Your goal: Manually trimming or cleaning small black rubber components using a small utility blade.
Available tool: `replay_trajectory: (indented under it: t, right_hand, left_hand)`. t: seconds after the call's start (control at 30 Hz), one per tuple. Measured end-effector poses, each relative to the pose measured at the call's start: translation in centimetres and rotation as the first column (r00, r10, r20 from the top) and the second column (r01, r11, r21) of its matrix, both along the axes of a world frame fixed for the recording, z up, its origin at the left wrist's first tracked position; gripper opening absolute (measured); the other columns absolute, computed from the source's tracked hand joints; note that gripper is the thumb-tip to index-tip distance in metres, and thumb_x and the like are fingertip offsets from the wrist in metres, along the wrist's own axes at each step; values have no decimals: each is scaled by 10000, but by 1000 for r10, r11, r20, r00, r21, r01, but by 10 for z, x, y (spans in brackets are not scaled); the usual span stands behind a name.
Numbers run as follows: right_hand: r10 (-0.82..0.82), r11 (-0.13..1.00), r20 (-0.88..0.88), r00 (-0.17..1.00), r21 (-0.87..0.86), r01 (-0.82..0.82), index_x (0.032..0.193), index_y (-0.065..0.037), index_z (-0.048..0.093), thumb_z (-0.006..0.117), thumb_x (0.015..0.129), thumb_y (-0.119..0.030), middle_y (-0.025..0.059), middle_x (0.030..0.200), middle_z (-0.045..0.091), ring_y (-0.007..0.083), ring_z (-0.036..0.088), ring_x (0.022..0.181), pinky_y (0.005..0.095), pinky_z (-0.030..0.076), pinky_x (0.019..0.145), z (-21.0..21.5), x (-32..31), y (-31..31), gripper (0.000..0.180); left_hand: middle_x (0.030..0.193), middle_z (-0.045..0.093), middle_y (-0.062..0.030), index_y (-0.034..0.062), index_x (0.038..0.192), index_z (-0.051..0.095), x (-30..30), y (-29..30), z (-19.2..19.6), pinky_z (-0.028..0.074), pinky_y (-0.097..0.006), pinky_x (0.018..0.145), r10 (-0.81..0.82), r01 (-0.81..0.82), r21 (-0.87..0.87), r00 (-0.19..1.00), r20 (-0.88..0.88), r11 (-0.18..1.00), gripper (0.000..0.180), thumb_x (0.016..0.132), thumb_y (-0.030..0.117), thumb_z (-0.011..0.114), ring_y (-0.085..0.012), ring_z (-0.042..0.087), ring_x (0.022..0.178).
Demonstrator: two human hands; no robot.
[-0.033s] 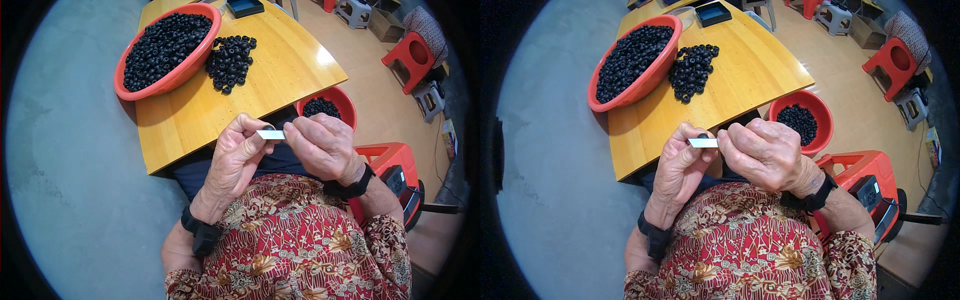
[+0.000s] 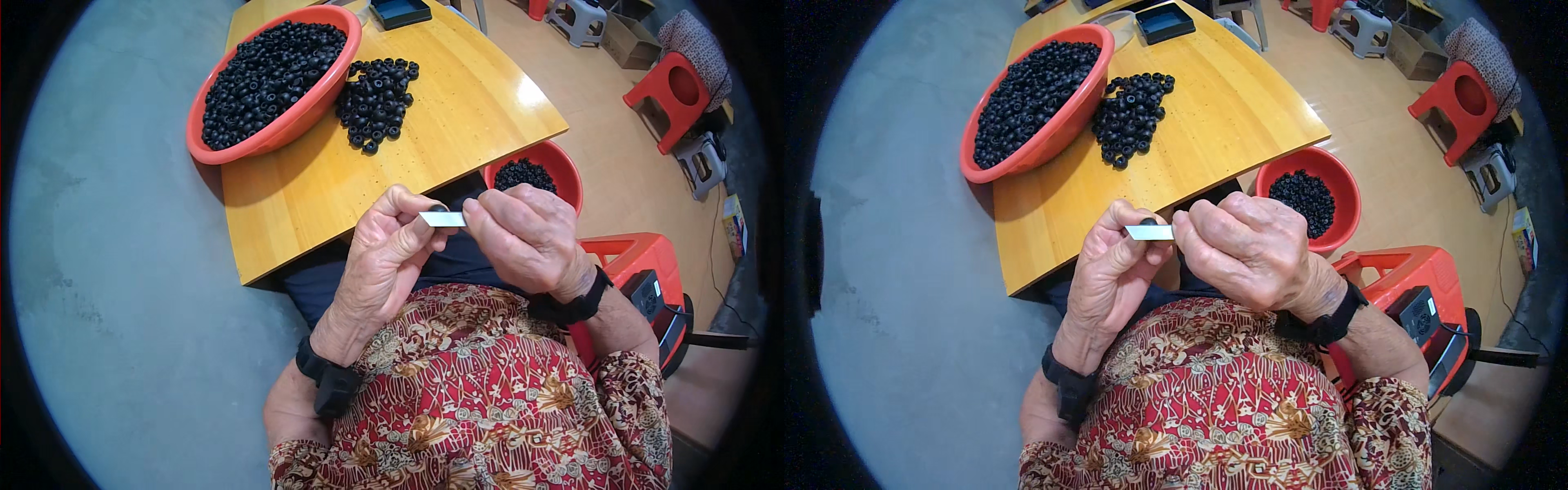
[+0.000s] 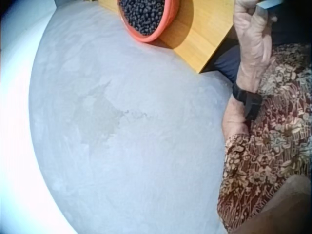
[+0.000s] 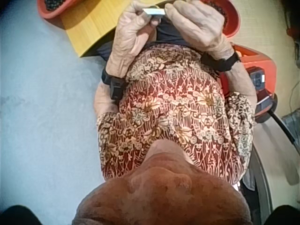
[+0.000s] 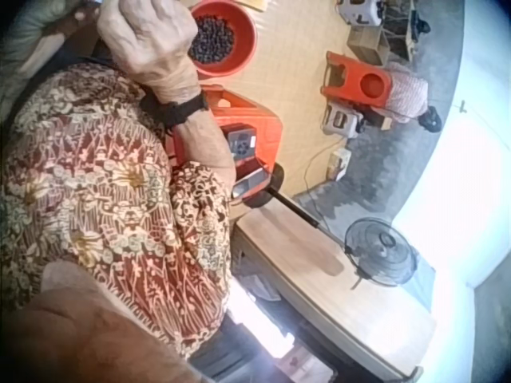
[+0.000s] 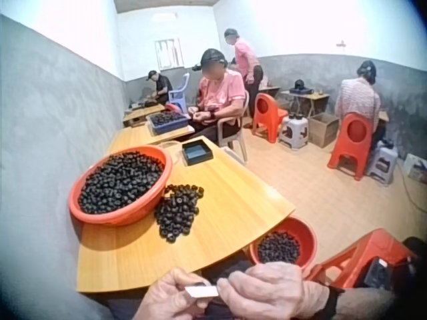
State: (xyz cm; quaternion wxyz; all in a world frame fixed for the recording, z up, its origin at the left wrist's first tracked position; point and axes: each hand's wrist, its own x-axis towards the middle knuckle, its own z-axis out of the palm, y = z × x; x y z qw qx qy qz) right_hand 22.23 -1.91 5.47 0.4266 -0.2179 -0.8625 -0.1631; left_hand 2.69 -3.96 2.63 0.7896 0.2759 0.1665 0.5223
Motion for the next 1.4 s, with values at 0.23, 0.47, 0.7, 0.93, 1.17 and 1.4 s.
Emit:
replay_trajectory:
  t: [0.23, 0.47, 0.7, 0.93, 1.17, 1.4]
  right_hand:
    - [-147, 972, -234, 961, -214, 97, 896, 29, 648, 716, 734, 67, 121, 771, 627, 225, 626, 649, 302, 499, 541, 6, 18, 10, 180]
    - [-126, 904, -388, 913, -424, -55, 980, 14, 638, 711, 759, 39, 108, 780, 628, 206, 621, 666, 285, 489, 583, 7, 8, 2, 234]
    - [-73, 806, -349, 934, -573, -151, 1038, -4, 654, 738, 735, -29, 110, 787, 628, 225, 609, 636, 310, 483, 547, 11, -14, -16, 316]
    - [13, 914, -176, 984, -397, -83, 1047, -14, 667, 710, 694, -16, 83, 781, 617, 199, 608, 642, 297, 499, 534, 5, -11, -11, 356]
    - [1, 944, -113, 994, -327, -38, 1011, 6, 664, 715, 648, -9, 70, 785, 605, 174, 597, 633, 280, 489, 515, 6, -8, -13, 367]
    - [24, 957, -73, 997, -288, -44, 1053, 0, 651, 743, 650, -52, 58, 796, 593, 161, 564, 612, 270, 463, 498, 5, -11, -13, 417]
  left_hand:
    - [884, 598, -104, 66, 945, 556, -2, 2, 21, 462, -279, 776, 8, -6, 32, 996, -84, 999, 91, 905, 91, 634, -141, 545, 747]
    - [919, 609, -98, 58, 978, 560, -3, 3, 12, 472, -271, 789, 19, -20, -104, 1000, -11, 994, 106, 910, 103, 629, -139, 558, 792]
    - [1011, 647, -93, 40, 1049, 546, 1, 2, 3, 525, -285, 885, -5, 11, -83, 998, 64, 996, 147, 915, 56, 604, -151, 633, 976]
    - [967, 606, -51, 45, 1049, 536, 3, -1, 2, 515, -303, 877, 4, -5, -107, 1000, -6, 994, 216, 862, 38, 646, -146, 610, 918]
    - [943, 599, -50, 39, 1036, 533, 4, -1, 0, 539, -303, 831, 11, -10, -150, 1000, 11, 989, 183, 876, 19, 620, -142, 613, 902]
    - [960, 621, -59, 45, 1043, 536, 3, 0, -2, 554, -296, 764, -8, 12, -187, 1000, 23, 982, 145, 916, 72, 601, -145, 636, 868]
